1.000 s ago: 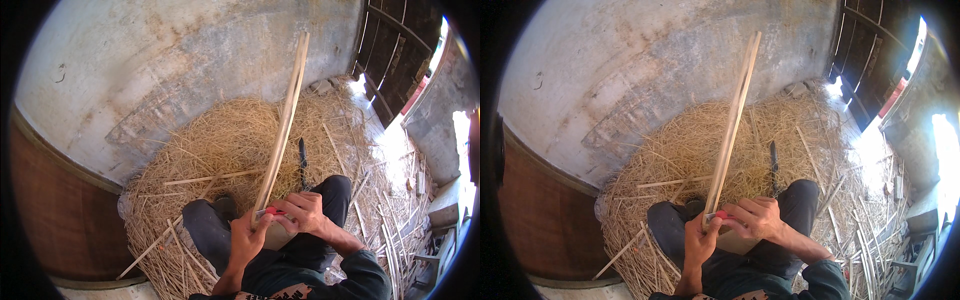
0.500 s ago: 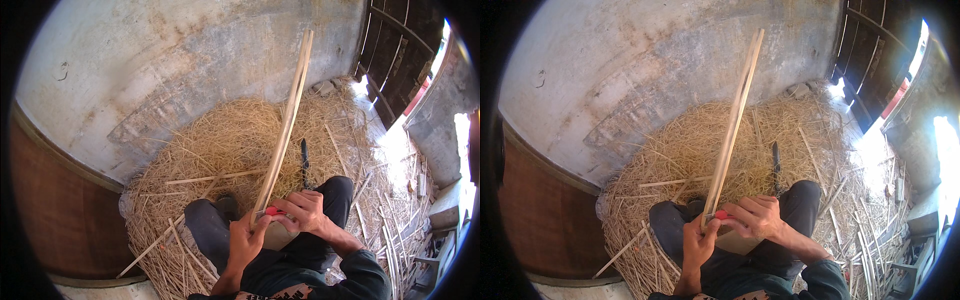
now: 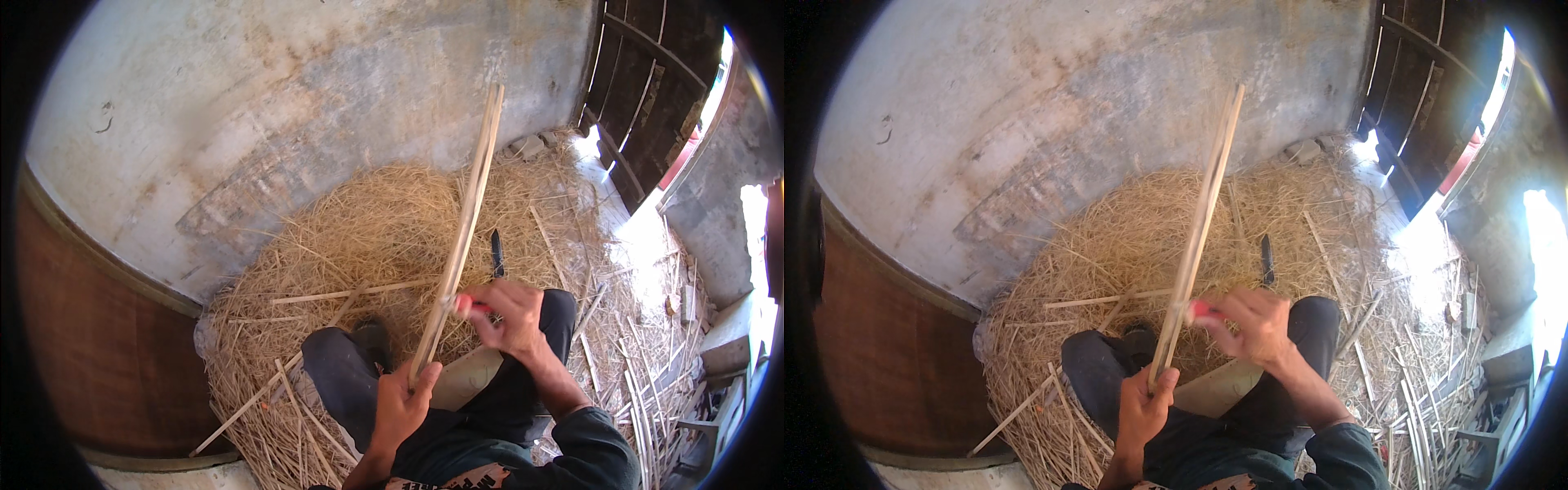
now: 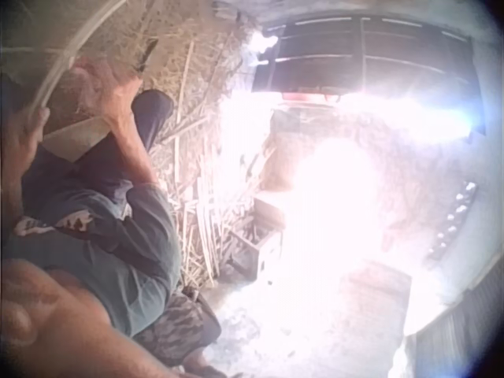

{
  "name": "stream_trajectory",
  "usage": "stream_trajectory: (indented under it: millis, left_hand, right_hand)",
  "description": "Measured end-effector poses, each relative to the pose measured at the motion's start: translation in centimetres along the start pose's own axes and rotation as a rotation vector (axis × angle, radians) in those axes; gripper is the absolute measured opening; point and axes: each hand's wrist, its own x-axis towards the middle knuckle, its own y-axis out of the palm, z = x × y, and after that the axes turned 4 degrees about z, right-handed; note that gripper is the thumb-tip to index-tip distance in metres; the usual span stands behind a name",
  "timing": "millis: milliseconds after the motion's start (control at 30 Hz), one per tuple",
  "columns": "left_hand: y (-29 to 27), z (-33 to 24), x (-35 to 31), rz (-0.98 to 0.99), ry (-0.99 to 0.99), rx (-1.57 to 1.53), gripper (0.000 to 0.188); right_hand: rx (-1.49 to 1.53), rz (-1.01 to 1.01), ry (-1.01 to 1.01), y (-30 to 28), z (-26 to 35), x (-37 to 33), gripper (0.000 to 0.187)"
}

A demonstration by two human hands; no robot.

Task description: The person sits on a bed of straw and uses a red utility knife to sharpen the end of a thin wooden stick. They hold the stick with their left hand and scrape the blade along the wood to create a point, occasionally rotating the stick to work on different sides.

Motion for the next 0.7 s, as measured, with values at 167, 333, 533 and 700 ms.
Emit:
stream_trajectory:
  millis: [167,333,533,700]
  left_hand:
    - [0.2,0.9,-2.3,0.077,-0.075,0.048,0.040]
    - [-1.3,2.5,-1.7,0.095,-0.121,-0.137,0.044]
    - [-1.8,1.5,0.6,0.172,-0.114,-0.252,0.042]
    - [-0.6,0.2,1.3,0.226,-0.073,-0.238,0.035]
  right_hand:
    - [-0.084,-0.223,0.311,-3.5,-4.8,4.0,0.016]
    - [0.077,-0.090,0.417,-3.4,-4.8,2.6,0.027]
    - [0.692,0.221,0.568,-0.8,-1.7,-0.6,0.035]
    - [0.969,0.251,0.587,0.4,-0.2,-0.9,0.043]
